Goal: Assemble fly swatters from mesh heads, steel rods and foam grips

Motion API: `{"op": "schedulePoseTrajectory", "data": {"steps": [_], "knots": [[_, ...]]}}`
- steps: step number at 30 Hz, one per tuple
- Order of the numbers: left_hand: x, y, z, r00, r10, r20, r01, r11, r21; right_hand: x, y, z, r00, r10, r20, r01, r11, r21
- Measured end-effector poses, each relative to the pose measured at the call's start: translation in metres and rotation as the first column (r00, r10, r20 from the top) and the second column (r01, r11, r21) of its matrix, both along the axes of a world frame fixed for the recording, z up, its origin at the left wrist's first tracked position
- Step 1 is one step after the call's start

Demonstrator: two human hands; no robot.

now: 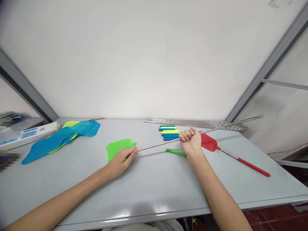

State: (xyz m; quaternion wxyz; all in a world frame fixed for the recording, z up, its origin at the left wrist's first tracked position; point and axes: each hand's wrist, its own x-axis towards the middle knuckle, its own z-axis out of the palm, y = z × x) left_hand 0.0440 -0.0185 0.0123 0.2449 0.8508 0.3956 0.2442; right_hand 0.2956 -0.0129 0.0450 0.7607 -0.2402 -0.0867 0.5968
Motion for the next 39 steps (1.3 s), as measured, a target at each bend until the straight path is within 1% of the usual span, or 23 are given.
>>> {"op": "schedulePoseTrajectory", "data": {"steps": [5, 9, 12, 15, 19, 22, 26, 33, 39], "knots": [[0.000, 0.000, 0.001, 1.000, 0.006, 0.006, -0.006, 1.000, 0.001, 0.000, -0.001, 0.001, 0.999, 0.001, 0.046, -0.001, 1.000, 0.004], [0.001, 0.000, 0.000, 1.000, 0.012, 0.002, -0.012, 1.000, -0.019, -0.001, -0.001, 0.001, 0.999, -0.002, 0.040, 0.003, 1.000, -0.009], [0.002, -0.003, -0.002, 1.000, 0.000, -0.010, -0.001, 1.000, -0.031, -0.004, -0.001, -0.002, 0.998, -0.036, 0.047, 0.036, 0.999, -0.005], [0.000, -0.005, -0.004, 1.000, 0.008, -0.014, -0.008, 0.999, -0.034, -0.009, 0.001, -0.008, 0.993, -0.084, 0.078, 0.085, 0.996, -0.008], [-0.004, -0.005, -0.007, 0.999, 0.039, -0.002, -0.039, 0.999, -0.030, -0.016, 0.003, -0.020, 0.990, -0.100, 0.095, 0.103, 0.994, -0.028], [-0.007, -0.004, -0.008, 0.999, 0.043, 0.000, -0.043, 0.998, -0.037, -0.018, 0.003, -0.026, 0.989, -0.109, 0.101, 0.110, 0.994, 0.001], [-0.006, -0.007, -0.011, 0.999, 0.016, -0.035, -0.018, 0.998, -0.066, -0.025, 0.000, -0.027, 0.992, -0.109, 0.066, 0.107, 0.994, 0.033], [0.000, -0.014, -0.011, 0.997, 0.001, -0.080, -0.008, 0.997, -0.082, -0.041, -0.007, -0.030, 0.998, -0.062, -0.006, 0.062, 0.998, 0.014], [0.001, -0.015, -0.012, 0.995, 0.020, -0.100, -0.028, 0.997, -0.078, -0.046, -0.011, -0.031, 0.997, -0.082, 0.009, 0.082, 0.996, 0.023]]}}
